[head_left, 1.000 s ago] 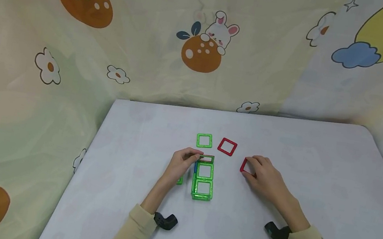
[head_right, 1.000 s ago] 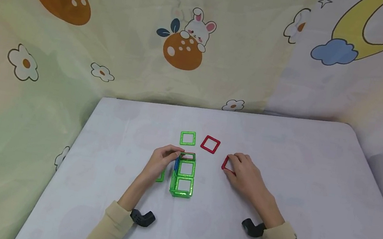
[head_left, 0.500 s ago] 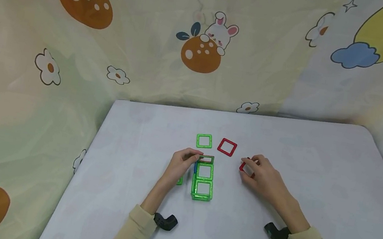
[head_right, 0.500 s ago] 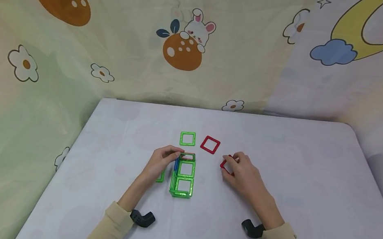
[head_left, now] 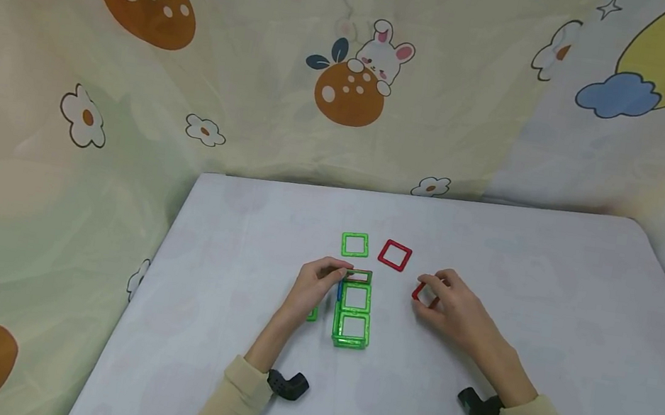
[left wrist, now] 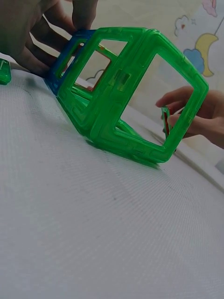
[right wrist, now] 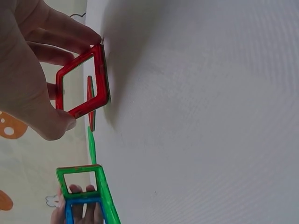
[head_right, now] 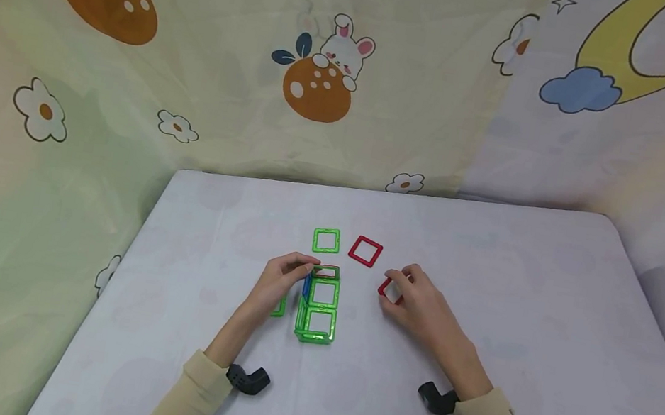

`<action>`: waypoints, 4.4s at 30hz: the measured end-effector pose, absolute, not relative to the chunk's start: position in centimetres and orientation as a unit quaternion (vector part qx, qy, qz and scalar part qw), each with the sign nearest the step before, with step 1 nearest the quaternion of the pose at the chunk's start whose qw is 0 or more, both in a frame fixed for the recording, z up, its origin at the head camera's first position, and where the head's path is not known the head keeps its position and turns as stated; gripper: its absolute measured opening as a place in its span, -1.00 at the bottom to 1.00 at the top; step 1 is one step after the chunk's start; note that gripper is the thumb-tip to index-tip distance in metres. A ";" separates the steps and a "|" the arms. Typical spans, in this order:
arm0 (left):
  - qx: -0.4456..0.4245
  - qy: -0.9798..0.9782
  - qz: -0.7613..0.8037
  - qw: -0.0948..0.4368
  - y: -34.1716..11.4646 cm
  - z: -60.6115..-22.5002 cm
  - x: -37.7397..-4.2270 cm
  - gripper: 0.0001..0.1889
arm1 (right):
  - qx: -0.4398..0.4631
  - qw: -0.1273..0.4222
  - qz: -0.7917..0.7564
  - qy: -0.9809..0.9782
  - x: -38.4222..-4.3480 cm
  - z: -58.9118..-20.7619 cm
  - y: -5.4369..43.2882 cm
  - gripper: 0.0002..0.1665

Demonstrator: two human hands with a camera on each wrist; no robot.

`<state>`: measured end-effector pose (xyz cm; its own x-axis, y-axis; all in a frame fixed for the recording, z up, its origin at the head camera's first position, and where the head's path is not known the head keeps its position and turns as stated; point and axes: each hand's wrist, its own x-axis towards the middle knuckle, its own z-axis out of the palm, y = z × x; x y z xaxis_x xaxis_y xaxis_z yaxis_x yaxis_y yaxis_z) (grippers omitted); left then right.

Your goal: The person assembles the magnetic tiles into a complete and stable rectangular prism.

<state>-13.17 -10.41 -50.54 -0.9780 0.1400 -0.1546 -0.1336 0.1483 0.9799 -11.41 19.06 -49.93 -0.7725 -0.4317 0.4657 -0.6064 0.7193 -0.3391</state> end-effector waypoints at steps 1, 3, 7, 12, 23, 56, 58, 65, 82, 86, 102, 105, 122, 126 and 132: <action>0.003 0.750 0.653 0.104 -10.5 -50.7 -13.2 -0.74 | 0.285 0.180 0.244 -0.909 -11.4 -49.9 19.0 -0.46; 0.006 0.747 0.657 0.105 -10.6 -50.9 -13.3 -0.73 | 0.287 0.181 0.244 -0.908 -11.4 -49.9 18.9 -0.45; 0.013 0.744 0.660 0.105 -10.7 -51.0 -13.3 -0.74 | 0.289 0.178 0.246 -0.908 -11.5 -49.9 18.8 -0.44; 0.021 0.744 0.660 0.105 -10.8 -51.1 -13.3 -0.77 | 0.291 0.170 0.243 -0.909 -11.5 -49.8 18.6 -0.42; 0.022 0.744 0.659 0.105 -10.7 -51.1 -13.4 -0.72 | 0.320 0.155 0.290 -0.889 -11.8 -49.2 17.4 -0.44; 0.021 0.744 0.659 0.110 -10.9 -51.2 -13.2 -0.71 | 0.376 0.109 0.370 -0.843 -12.5 -50.7 13.8 -0.45; 0.023 0.745 0.658 0.108 -10.9 -51.2 -13.2 -0.72 | 0.379 0.111 0.375 -0.839 -12.5 -50.7 13.7 -0.45; 0.034 0.747 0.656 0.101 -10.9 -51.1 -13.2 -0.74 | 0.396 0.117 0.386 -0.825 -12.6 -50.9 13.0 -0.44; 0.018 0.752 0.652 0.096 -10.4 -50.1 -12.9 -0.72 | 0.362 0.071 0.437 -0.820 -12.6 -51.2 12.9 -0.42; 0.019 0.754 0.650 0.089 -10.1 -48.8 -12.3 -0.72 | 0.349 0.051 0.447 -0.822 -12.8 -51.5 13.0 -0.42; 0.012 0.749 0.655 0.096 -10.5 -51.3 -13.2 -0.75 | 0.352 0.035 0.473 -0.807 -13.0 -51.6 13.2 -0.38; 0.013 0.747 0.657 0.101 -10.6 -51.4 -13.2 -0.75 | 0.352 0.021 0.479 -0.804 -12.9 -51.6 13.5 -0.33; 0.013 0.749 0.655 0.099 -10.8 -51.1 -13.1 -0.76 | 0.233 0.079 0.387 -0.889 -14.3 -51.0 14.6 -0.51; 0.010 0.745 0.659 0.099 -10.7 -51.2 -13.2 -0.76 | 0.173 0.069 0.362 -0.913 -15.2 -51.1 14.4 -0.52; 0.011 0.748 0.656 0.098 -10.5 -50.9 -13.2 -0.75 | 0.133 0.051 0.326 -0.935 -16.3 -51.1 13.5 -0.44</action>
<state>-13.16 -10.49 -50.89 -0.9806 0.1450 -0.1320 -0.1121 0.1381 0.9841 -16.26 13.54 -51.11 -0.9594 -0.2160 0.1813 -0.2819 0.7523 -0.5955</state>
